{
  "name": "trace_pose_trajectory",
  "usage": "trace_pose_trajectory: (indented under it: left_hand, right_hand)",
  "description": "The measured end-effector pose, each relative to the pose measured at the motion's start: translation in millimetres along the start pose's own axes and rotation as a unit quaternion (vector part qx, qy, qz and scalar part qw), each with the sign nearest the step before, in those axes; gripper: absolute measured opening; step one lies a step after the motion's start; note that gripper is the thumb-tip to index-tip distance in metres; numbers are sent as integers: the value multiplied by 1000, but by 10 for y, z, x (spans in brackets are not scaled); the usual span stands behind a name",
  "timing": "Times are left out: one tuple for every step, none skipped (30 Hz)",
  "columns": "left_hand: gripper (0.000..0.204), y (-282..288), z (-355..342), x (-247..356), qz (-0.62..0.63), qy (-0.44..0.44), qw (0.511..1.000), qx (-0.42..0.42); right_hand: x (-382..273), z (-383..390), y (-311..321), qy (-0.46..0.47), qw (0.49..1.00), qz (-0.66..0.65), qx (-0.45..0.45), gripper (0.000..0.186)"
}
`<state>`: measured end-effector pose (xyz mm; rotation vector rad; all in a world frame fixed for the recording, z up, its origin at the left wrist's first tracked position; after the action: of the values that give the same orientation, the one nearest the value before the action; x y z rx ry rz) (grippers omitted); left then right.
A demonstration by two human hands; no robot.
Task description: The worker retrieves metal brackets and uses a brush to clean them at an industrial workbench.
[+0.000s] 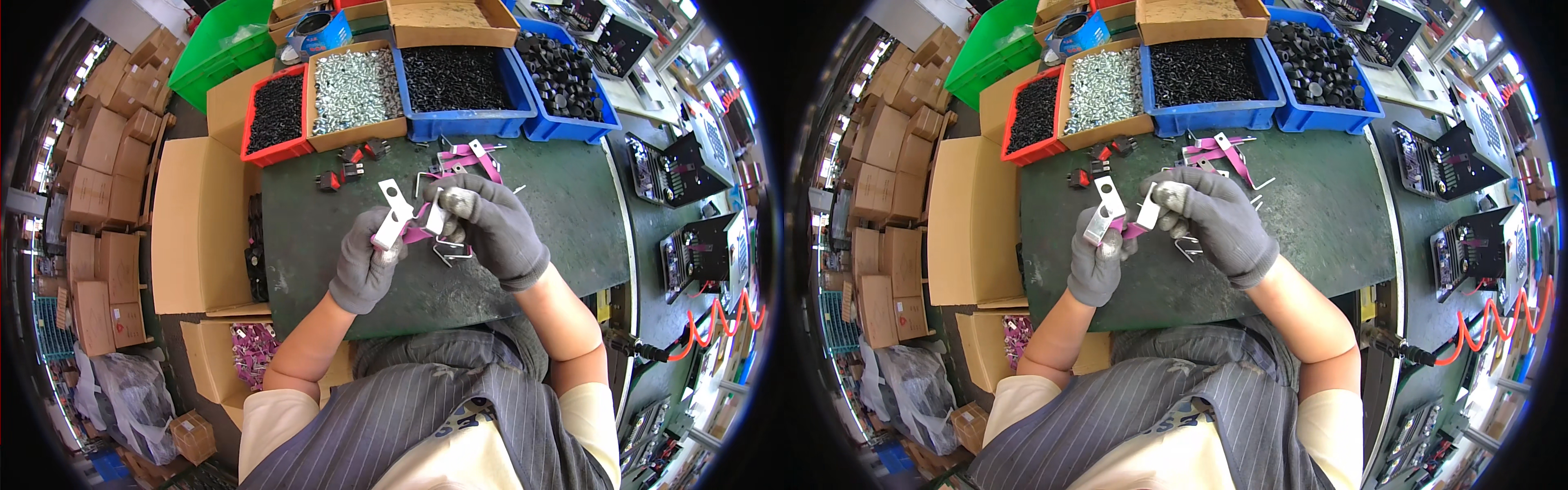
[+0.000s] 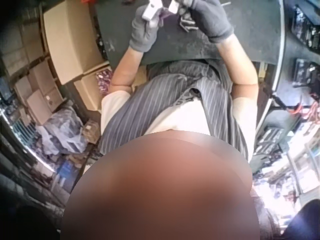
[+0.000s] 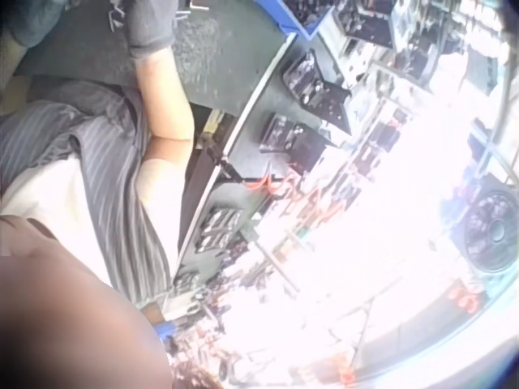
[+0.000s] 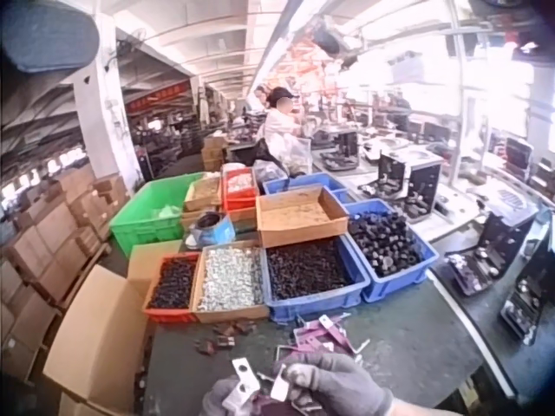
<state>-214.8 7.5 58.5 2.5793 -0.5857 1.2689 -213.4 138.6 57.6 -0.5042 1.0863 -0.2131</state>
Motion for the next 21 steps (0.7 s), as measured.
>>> trace_pose_trajectory:
  left_hand:
    - [21, 117, 21, -35, -47, 14, 999, 13]
    - [19, 246, 34, -64, -94, 27, 995, 27]
    - [18, 365, 25, -47, -117, 18, 992, 41]
    - [18, 499, 28, -83, -117, 44, 991, 52]
    - [19, 582, -5, -93, -86, 47, 992, 85]
    - [19, 668, -47, -88, -54, 49, 990, 119]
    - [21, 767, -40, -124, -68, 93, 985, 130]
    - [20, 870, -23, -172, -41, 85, 982, 163]
    - [20, 963, 41, -204, -44, 113, 975, 184]
    - [20, 974, 78, -246, -36, 140, 969, 200]
    - [20, 999, 108, -249, -42, 139, 969, 201]
    - [20, 1012, 141, -257, -49, 138, 968, 203]
    - [21, 1010, 188, -321, -38, 153, 966, 207]
    - [22, 995, 195, -360, -50, 152, 970, 180]
    - [23, 982, 193, -356, -55, 143, 973, 171]
    - [25, 981, 177, -336, -64, 137, 975, 164]
    - [25, 1001, 213, -357, -69, 152, 972, 164]
    - [26, 1017, 228, -366, -79, 143, 975, 148]
    - [26, 1026, 233, -357, -83, 131, 977, 147]
    - [27, 1026, 231, -328, -88, 119, 978, 144]
    - [27, 1018, 233, -330, -78, 115, 979, 151]
  right_hand:
    - [-11, -72, -41, -13, 999, 40, -3, 26]
    - [-31, -126, -81, -14, 999, 45, -5, 26]
    - [-50, -187, -139, -16, 995, 97, -3, 28]
    - [-96, -297, -223, -13, 988, 152, -8, 29]
    - [-242, -339, -266, 21, 983, 185, -1, 28]
    - [-403, -471, -237, 78, 969, 236, 9, 25]
    - [-662, -571, -245, 160, 935, 315, 42, 23]
    - [-909, -662, -341, 240, 888, 387, 71, 21]
    - [-1099, -787, -444, 255, 857, 437, 91, 21]
    - [-1336, -861, -520, 345, 767, 527, 126, 22]
    - [-1471, -1044, -597, 356, 732, 562, 147, 25]
    - [-1592, -1213, -689, 368, 695, 595, 167, 28]
    - [-1670, -1425, -733, 373, 689, 601, 161, 28]
    - [-1723, -1657, -720, 361, 648, 642, 192, 31]
    - [-1779, -1871, -706, 348, 605, 681, 222, 34]
    - [-1823, -2075, -734, 353, 599, 684, 219, 34]
    - [-1851, -2297, -727, 324, 577, 708, 246, 37]
    - [-1886, -2502, -705, 293, 554, 730, 273, 40]
    - [-1916, -2708, -660, 248, 550, 739, 298, 46]
    - [-1939, -2861, -672, 252, 548, 741, 296, 46]
    - [-1977, -3004, -614, 238, 545, 738, 320, 48]
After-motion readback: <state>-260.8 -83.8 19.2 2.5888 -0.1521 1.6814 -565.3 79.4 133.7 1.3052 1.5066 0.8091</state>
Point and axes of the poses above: each hand's wrist, its own z-axis away from the middle knuckle, its own y-axis out of the back of the hand, x = y × z, the point moved 10 cm from there along -z, towards the middle knuckle, and after that the axes turned 14 degrees about -y, right-handed, at the moved point
